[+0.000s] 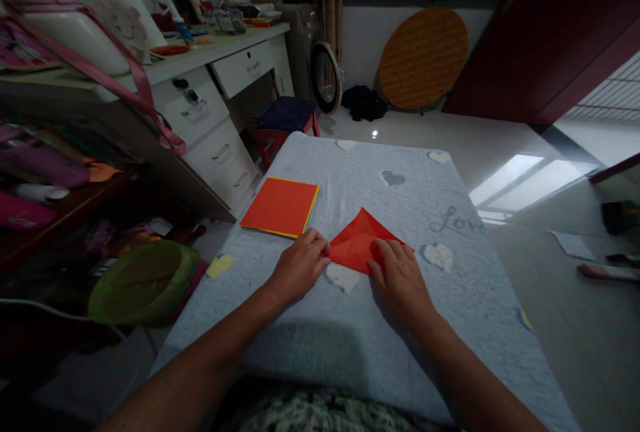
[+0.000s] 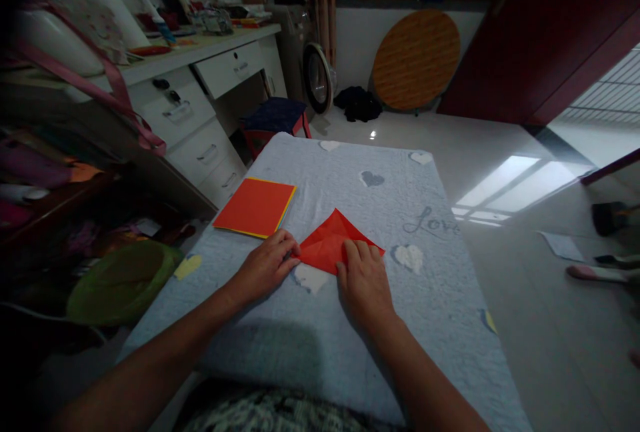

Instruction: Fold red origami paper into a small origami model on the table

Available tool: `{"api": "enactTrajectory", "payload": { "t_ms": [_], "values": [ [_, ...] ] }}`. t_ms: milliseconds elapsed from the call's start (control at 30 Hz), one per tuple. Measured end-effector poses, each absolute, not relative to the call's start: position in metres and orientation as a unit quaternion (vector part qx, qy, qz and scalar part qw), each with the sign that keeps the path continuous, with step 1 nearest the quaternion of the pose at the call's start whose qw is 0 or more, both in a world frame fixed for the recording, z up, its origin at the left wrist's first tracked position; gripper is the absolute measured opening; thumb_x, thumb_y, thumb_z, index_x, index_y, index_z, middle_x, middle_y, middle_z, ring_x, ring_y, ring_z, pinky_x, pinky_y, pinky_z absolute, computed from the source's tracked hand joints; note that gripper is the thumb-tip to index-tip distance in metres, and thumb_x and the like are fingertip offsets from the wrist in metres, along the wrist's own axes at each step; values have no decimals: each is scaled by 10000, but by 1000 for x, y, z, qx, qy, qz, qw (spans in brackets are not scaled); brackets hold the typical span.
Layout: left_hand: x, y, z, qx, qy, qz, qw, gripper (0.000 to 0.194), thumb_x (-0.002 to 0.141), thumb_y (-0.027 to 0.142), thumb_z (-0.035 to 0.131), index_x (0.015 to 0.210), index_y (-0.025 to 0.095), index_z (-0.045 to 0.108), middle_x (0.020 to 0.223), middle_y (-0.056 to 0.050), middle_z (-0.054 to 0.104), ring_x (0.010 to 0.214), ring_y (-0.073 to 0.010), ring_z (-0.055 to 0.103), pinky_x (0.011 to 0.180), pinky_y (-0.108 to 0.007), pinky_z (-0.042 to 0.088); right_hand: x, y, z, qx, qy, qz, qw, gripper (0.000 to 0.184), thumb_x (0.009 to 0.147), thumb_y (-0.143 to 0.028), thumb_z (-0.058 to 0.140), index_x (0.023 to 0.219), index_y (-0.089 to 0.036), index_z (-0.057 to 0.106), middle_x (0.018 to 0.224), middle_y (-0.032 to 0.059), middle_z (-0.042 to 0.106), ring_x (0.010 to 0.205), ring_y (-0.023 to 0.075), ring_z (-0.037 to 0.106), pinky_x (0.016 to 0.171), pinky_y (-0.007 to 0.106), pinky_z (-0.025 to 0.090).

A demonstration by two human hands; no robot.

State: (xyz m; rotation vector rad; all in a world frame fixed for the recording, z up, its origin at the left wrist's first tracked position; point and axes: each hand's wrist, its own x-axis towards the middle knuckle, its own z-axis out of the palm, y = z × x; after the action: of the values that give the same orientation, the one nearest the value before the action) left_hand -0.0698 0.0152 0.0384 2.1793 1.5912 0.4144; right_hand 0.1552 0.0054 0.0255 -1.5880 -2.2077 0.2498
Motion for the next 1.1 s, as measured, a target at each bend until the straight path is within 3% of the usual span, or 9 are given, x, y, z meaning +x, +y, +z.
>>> {"api": "enactTrajectory", "payload": {
  "t_ms": [133,333,500,633,967,1100],
  "values": [
    [-71,17,40,781,567,147,216,35,891,162,617,907,194,617,997,-26,573,941,-175,584,864,-311,486,161,9,13,-583,-758,130,262,312,900,-213,523,1190,-120,593,1045,141,617,1000,285,553,925,449,460],
    [-72,18,40,786,560,153,212,28,903,170,601,890,188,618,982,-23,575,917,-170,585,834,-303,484,162,12,18,-601,-753,116,244,235,878,-285,575,1049,-150,661,1042,136,568,956,283,524,876,436,455],
    [-72,19,39,791,559,145,204,64,927,178,564,892,188,617,978,-26,571,925,-169,584,830,-291,479,165,14,20,-599,-749,145,243,91,874,-253,538,838,-182,582,874,82,590,855,247,525,809,386,423],
    [-71,19,38,793,562,129,197,118,956,188,511,888,181,607,973,-29,563,909,-170,577,822,-294,481,166,16,20,-601,-749,171,221,150,875,-240,525,730,-204,514,757,48,580,759,219,511,738,350,382],
    [-63,16,40,797,587,71,126,117,976,193,477,939,178,587,1012,-50,572,930,-194,566,853,-330,493,163,16,17,-606,-753,124,226,163,868,-220,521,707,-214,503,722,44,598,725,213,514,709,330,368],
    [-58,2,35,796,597,82,54,183,965,151,449,1072,168,596,1111,-97,607,1003,-237,578,865,-377,509,163,16,18,-604,-754,124,226,162,870,-213,515,707,-212,508,718,45,600,718,211,515,710,334,369]
  ]
}}
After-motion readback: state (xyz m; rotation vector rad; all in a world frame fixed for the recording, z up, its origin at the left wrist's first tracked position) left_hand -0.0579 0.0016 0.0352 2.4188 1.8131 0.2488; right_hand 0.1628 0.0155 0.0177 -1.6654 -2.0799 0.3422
